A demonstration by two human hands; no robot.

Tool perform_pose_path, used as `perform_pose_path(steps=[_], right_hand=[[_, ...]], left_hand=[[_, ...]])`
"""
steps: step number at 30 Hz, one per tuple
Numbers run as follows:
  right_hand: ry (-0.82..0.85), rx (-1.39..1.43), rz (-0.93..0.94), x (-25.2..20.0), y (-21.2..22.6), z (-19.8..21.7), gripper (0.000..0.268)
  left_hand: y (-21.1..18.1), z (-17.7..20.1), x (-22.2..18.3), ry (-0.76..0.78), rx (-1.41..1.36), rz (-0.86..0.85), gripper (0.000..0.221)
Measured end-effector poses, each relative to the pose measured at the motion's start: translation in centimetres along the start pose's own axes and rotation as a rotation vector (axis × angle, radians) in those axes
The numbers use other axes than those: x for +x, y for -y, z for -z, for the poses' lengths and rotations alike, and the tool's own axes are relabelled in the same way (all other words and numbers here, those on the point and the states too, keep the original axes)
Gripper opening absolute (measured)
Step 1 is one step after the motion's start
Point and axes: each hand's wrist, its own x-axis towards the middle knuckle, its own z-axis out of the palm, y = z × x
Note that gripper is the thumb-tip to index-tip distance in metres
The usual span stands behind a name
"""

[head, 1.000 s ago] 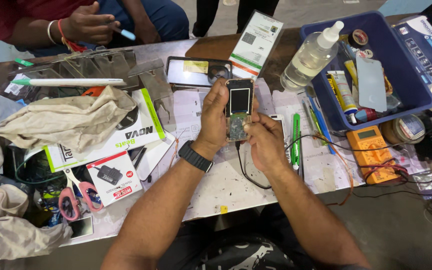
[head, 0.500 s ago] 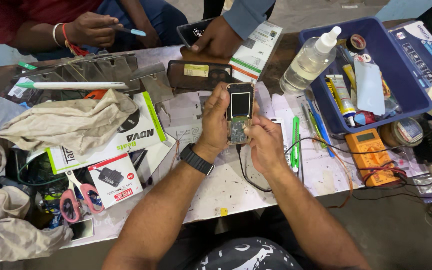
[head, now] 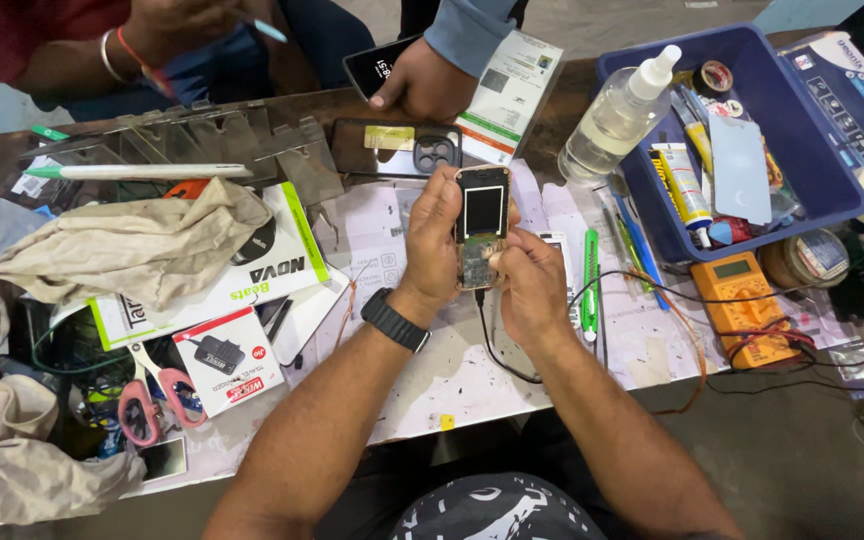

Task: The person holds a disassembled mobile phone and uses a green pen to probe the internal circuit board. They then remove the battery, inspect it, and place it back into the phone casing.

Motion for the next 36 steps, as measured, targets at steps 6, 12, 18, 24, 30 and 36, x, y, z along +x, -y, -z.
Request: perform_pose_path(steps=[6, 12, 18, 24, 30, 36], right_hand=[[-0.052, -0.014, -0.015, -0.1, 0.0, -0.2, 0.019], [-0.051, -0.003, -0.003, 0.1, -0.4, 0.2, 0.017], [-0.032, 0.020, 0.003, 0.0, -0.5, 0.2, 0.021], [-0.035, -0.009, 0.026, -0.3, 0.1, -0.8, 0.029], [-0.039, -0.016, 0.015, -0.3, 0.4, -1.1, 0.029], [-0.039, 0.024, 0.005, -0.2, -0.1, -0.4, 0.027]], left_hand=[[0.1, 0.0, 0.0, -0.011, 0.024, -0.004, 0.045], [0.0, 0.0, 0.0, -0.002, 0.000, -0.002, 0.042], [0.2, 0.1, 0.0, -0.017, -0.013, -0.009, 0.042], [0.3, 0.0, -0.1, -0.023, -0.074, -0.004, 0.044], [0.3, -0.2, -0.1, -0.043, -0.077, -0.005, 0.042], [0.4, -0.2, -0.2, -0.062, -0.056, 0.016, 0.042]])
